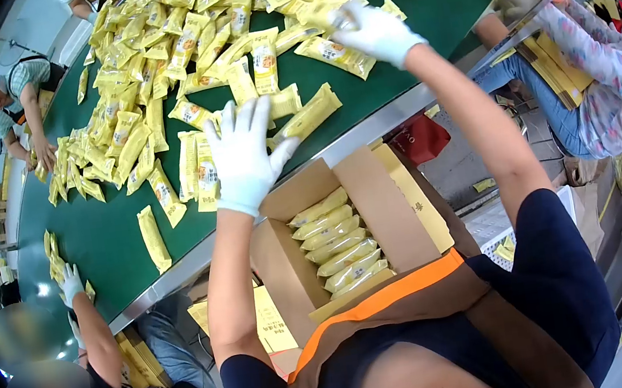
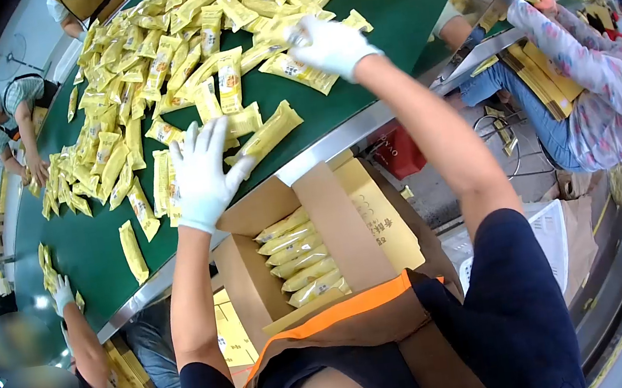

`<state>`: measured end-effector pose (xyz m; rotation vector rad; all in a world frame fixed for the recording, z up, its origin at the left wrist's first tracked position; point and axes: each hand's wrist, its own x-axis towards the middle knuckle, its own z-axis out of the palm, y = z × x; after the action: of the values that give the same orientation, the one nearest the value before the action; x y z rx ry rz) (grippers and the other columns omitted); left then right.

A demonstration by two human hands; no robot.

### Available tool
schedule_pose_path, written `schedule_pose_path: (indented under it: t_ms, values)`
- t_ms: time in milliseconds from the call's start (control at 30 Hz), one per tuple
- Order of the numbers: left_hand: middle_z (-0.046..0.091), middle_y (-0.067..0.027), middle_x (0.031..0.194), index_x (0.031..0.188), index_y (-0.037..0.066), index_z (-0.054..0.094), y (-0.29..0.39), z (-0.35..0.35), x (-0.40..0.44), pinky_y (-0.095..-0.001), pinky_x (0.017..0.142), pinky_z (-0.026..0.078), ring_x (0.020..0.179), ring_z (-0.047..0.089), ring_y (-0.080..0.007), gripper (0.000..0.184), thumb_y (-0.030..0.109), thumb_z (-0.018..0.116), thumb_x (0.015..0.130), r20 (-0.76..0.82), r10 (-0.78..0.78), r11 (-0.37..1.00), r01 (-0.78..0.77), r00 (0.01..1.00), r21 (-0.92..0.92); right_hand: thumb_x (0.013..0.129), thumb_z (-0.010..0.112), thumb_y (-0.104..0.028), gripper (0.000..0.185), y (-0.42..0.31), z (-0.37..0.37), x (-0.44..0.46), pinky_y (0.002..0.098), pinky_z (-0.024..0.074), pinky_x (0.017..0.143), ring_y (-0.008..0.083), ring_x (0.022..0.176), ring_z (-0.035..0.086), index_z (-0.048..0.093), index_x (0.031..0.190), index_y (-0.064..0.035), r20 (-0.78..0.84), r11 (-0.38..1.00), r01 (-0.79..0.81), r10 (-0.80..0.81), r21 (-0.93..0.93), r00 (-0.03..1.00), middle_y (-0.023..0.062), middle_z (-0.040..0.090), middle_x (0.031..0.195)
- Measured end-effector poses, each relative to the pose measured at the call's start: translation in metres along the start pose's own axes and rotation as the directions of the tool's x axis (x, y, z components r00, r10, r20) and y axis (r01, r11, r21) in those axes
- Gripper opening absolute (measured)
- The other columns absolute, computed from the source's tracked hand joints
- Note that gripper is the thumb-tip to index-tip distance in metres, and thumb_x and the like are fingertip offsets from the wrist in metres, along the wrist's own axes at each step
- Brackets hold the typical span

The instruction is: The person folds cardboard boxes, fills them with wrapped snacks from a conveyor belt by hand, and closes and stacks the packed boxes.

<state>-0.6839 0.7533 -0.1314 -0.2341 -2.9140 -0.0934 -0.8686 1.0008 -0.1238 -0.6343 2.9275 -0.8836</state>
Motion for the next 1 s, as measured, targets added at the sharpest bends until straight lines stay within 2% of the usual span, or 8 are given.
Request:
schedule_pose_path:
  t_ms: [200,433,533,600,667,867,933,1000]
  values:
    - [0.046,-0.0085,0.145,0.128,0.016,0.059,-0.004,0.020,0.017,-0.0605,0.114,0.022,0.138,0.037,-0.0342,0.061,0.031,0.076,0.071,0.153,0.245,0.969,-0.239,0.957,-0.058,0.077,0.065,-0.044,0.045,-0.034,0.035,-0.001,0.0431,0.0524,0.087,0.0360,0.098,0.066,0.067,0.101,-0.0051,0.379,0.956,0.101,0.011,-0.274,0.925,0.0212,0.067,0.104]
    - [0.046,-0.0134,0.146,0.116,0.015,0.064,-0.019,-0.008,-0.022,-0.0576,0.117,0.020,0.141,0.034,-0.0383,0.046,0.015,0.071,0.071,-0.031,0.184,0.975,-0.186,0.982,-0.123,0.093,0.046,-0.056,0.054,0.029,0.050,-0.045,0.0448,0.0519,0.083,0.0344,0.090,0.065,0.069,0.099,-0.0079,0.070,0.931,0.326,-0.319,-0.165,0.945,0.0163,0.067,0.097]
    - [0.055,-0.0138,0.136,0.118,0.011,0.061,-0.022,-0.016,-0.023,-0.0533,0.117,0.023,0.134,0.044,-0.0353,0.045,0.017,0.070,0.074,-0.042,0.007,0.958,-0.019,0.999,-0.285,0.097,0.040,-0.055,0.053,-0.005,0.053,-0.070,0.0449,0.0516,0.079,0.0323,0.087,0.064,0.067,0.097,-0.0087,-0.001,0.940,0.181,-0.189,-0.291,0.982,0.0142,0.066,0.093]
    - [0.061,-0.0132,0.128,0.121,0.009,0.057,-0.032,-0.022,-0.017,-0.0505,0.112,0.031,0.124,0.052,-0.0329,0.046,0.018,0.069,0.078,-0.117,0.018,0.999,-0.014,0.993,0.034,0.089,0.058,-0.050,0.042,-0.017,0.051,-0.088,0.0426,0.0514,0.078,0.0298,0.087,0.065,0.060,0.100,-0.0090,0.085,0.894,0.310,-0.299,-0.323,0.950,0.0112,0.064,0.088]
    - [0.061,-0.0123,0.127,0.125,0.010,0.056,-0.049,-0.013,-0.013,-0.0508,0.109,0.033,0.125,0.052,-0.0328,0.049,0.017,0.070,0.079,0.147,-0.181,0.979,0.163,0.972,0.126,0.082,0.066,-0.050,0.049,-0.012,0.041,-0.093,0.0424,0.0518,0.082,0.0302,0.093,0.065,0.059,0.106,-0.0082,0.159,0.908,0.347,-0.316,-0.235,0.935,0.0123,0.066,0.096]
    - [0.061,-0.0109,0.117,0.125,0.013,0.058,-0.066,-0.015,-0.012,-0.0442,0.103,0.039,0.118,0.053,-0.0322,0.053,0.012,0.072,0.074,0.118,-0.040,0.999,0.036,0.992,0.031,0.064,0.075,-0.042,0.061,0.010,-0.042,-0.020,0.0433,0.0509,0.087,0.0336,0.102,0.062,0.063,0.114,-0.0080,0.477,0.854,0.332,-0.115,-0.402,0.872,0.0141,0.065,0.106]
    - [0.063,-0.0115,0.112,0.121,0.012,0.061,-0.062,-0.026,-0.004,-0.0438,0.100,0.042,0.112,0.056,-0.0334,0.050,0.014,0.073,0.073,0.166,-0.010,0.992,-0.011,0.986,0.128,0.062,0.075,-0.044,0.064,0.016,-0.049,0.007,0.0421,0.0512,0.087,0.0334,0.101,0.064,0.064,0.114,-0.0078,0.427,0.734,0.476,-0.277,-0.485,0.861,0.0138,0.067,0.102]
    - [0.064,-0.0130,0.109,0.118,0.011,0.061,-0.042,-0.037,0.001,-0.0429,0.094,0.046,0.107,0.059,-0.0344,0.046,0.017,0.072,0.073,0.217,-0.031,0.998,0.016,0.976,0.067,0.062,0.075,-0.046,0.065,0.017,-0.047,0.031,0.0412,0.0509,0.088,0.0335,0.102,0.063,0.064,0.113,-0.0082,0.561,0.771,0.398,-0.065,-0.496,0.825,0.0144,0.067,0.103]
